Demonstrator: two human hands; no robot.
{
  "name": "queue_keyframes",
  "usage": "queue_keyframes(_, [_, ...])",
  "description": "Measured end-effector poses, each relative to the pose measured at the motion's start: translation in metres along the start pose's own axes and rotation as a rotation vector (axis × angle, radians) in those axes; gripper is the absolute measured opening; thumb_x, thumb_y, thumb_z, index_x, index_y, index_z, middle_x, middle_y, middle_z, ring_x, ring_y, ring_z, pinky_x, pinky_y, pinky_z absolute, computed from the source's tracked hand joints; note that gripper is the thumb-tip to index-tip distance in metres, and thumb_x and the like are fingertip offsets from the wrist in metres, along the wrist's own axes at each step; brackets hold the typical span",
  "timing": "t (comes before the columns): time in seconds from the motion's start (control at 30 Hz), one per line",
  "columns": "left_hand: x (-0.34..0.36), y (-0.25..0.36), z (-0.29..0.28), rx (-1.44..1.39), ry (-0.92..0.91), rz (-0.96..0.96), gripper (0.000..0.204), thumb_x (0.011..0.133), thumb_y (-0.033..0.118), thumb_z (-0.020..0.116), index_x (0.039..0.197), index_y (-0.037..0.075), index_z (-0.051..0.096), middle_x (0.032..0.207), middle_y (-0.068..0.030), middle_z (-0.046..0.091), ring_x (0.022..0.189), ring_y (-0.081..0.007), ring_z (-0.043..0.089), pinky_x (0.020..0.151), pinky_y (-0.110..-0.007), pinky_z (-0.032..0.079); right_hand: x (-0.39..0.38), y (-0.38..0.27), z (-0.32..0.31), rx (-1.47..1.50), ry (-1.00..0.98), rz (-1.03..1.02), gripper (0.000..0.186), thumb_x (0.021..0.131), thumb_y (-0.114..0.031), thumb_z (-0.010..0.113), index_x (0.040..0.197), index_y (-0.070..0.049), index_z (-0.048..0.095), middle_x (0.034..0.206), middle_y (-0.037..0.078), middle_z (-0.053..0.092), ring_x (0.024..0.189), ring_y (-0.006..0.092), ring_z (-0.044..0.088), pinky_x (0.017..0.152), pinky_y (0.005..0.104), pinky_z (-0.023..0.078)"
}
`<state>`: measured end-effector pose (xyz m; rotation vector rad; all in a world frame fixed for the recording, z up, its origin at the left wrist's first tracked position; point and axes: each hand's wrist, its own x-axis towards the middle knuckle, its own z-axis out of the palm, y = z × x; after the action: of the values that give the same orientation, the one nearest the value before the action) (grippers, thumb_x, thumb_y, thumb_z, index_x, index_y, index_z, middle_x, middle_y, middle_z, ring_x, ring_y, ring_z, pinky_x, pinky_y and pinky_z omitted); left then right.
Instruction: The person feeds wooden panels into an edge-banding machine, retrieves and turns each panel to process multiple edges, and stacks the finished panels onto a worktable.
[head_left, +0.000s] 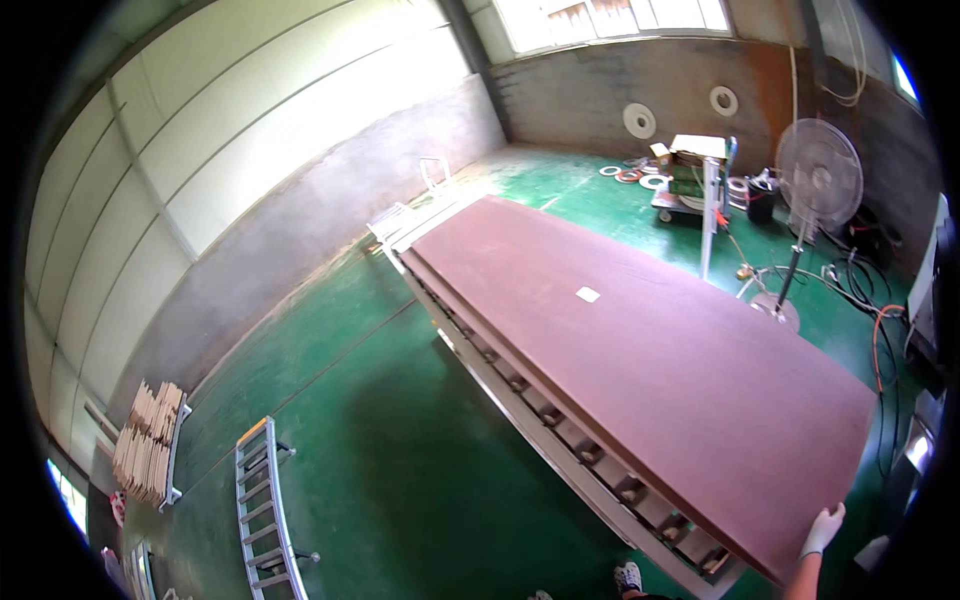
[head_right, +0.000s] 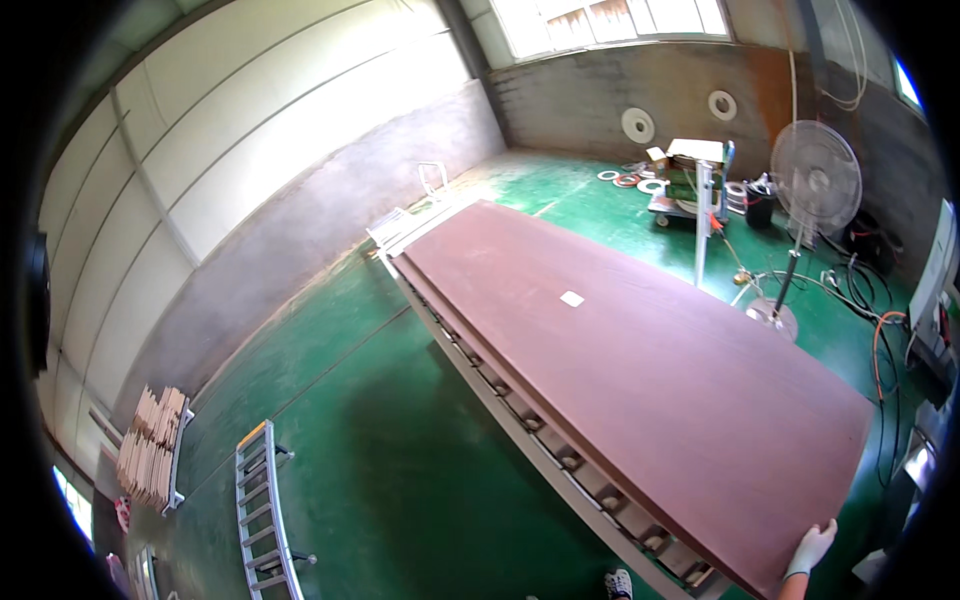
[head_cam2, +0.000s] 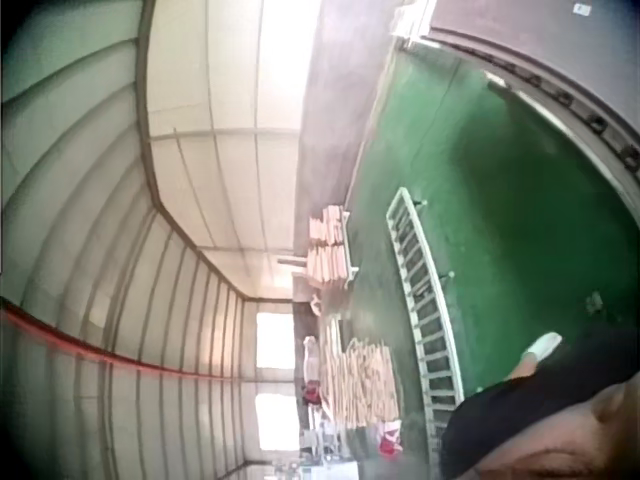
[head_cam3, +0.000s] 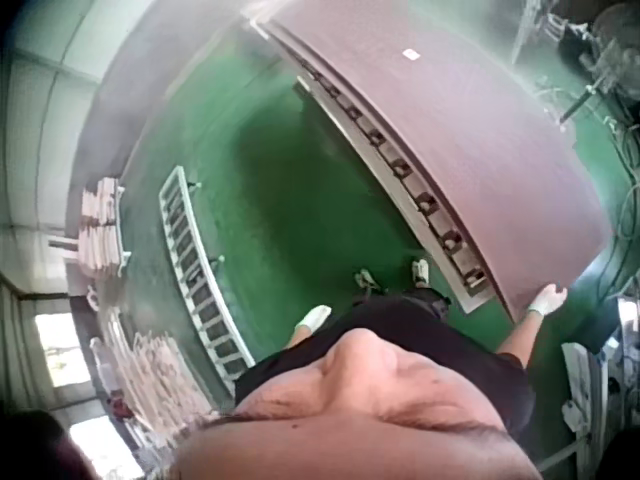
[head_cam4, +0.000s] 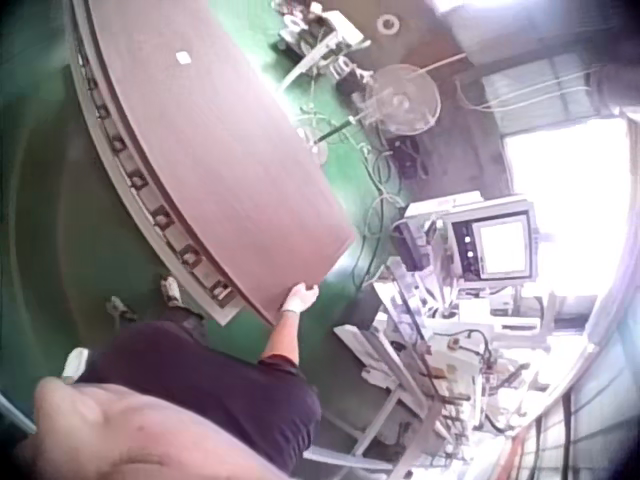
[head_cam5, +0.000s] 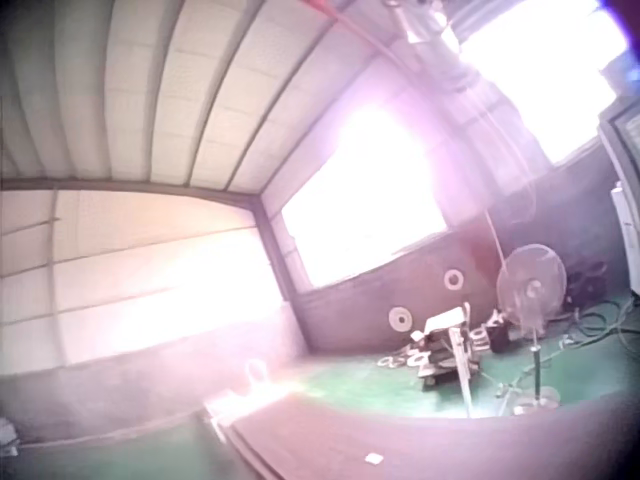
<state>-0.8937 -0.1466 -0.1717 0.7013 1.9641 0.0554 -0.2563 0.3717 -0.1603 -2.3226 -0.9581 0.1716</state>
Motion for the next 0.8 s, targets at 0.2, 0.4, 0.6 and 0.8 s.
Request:
queue_keyframes(0.2, [0.073, -0.069, -0.115, -0.216, 0.267, -0.017, 0.040, 0.099, 0.036, 0.052, 0.113, 0.003, 0.069, 0.113, -0.0065, 0.068, 0.107, -0.0200, 0.059, 0.097, -0.038, 0.046, -0.030, -0.012, -0.008, -0.185, 0.161, 0.134, 0.044, 0.097, -0.018, 0.047, 0.136, 0.002, 0.049, 0.137, 0.021, 0.053, 0.125, 0.0351, 0.052, 0.105, 0.0400, 0.041])
queue_keyframes(0.4, [0.261, -0.057, -0.217, -0.831, 0.412, 0.088, 0.042, 0.097, 0.040, 0.054, 0.121, 0.005, 0.061, 0.116, -0.0115, 0.067, 0.107, -0.0245, 0.061, 0.093, -0.040, 0.049, -0.104, -0.033, -0.011, -0.251, 0.252, 0.178, 0.041, 0.097, -0.017, 0.048, 0.134, 0.000, 0.051, 0.136, 0.019, 0.055, 0.122, 0.0352, 0.054, 0.103, 0.0411, 0.043])
queue_keyframes(0.6, [0.297, 0.174, -0.295, -1.060, -0.045, 0.194, 0.054, 0.096, 0.042, 0.056, 0.137, 0.009, 0.048, 0.131, -0.0142, 0.059, 0.117, -0.0301, 0.058, 0.099, -0.046, 0.046, -0.240, -0.067, -0.026, -0.198, 0.314, 0.261, 0.041, 0.095, -0.016, 0.052, 0.133, 0.000, 0.051, 0.134, 0.020, 0.055, 0.123, 0.0354, 0.052, 0.104, 0.0404, 0.041])
queue_keyframes(0.8, [0.336, 0.322, -0.341, -0.980, -0.280, 0.314, 0.096, 0.089, 0.073, 0.044, 0.141, -0.008, 0.039, 0.147, -0.0246, 0.040, 0.137, -0.0390, 0.037, 0.113, -0.049, 0.032, -0.255, -0.046, -0.042, -0.288, 0.161, 0.538, 0.056, 0.099, -0.047, 0.042, 0.107, 0.006, 0.058, 0.103, 0.028, 0.066, 0.094, 0.0454, 0.063, 0.082, 0.0522, 0.048])
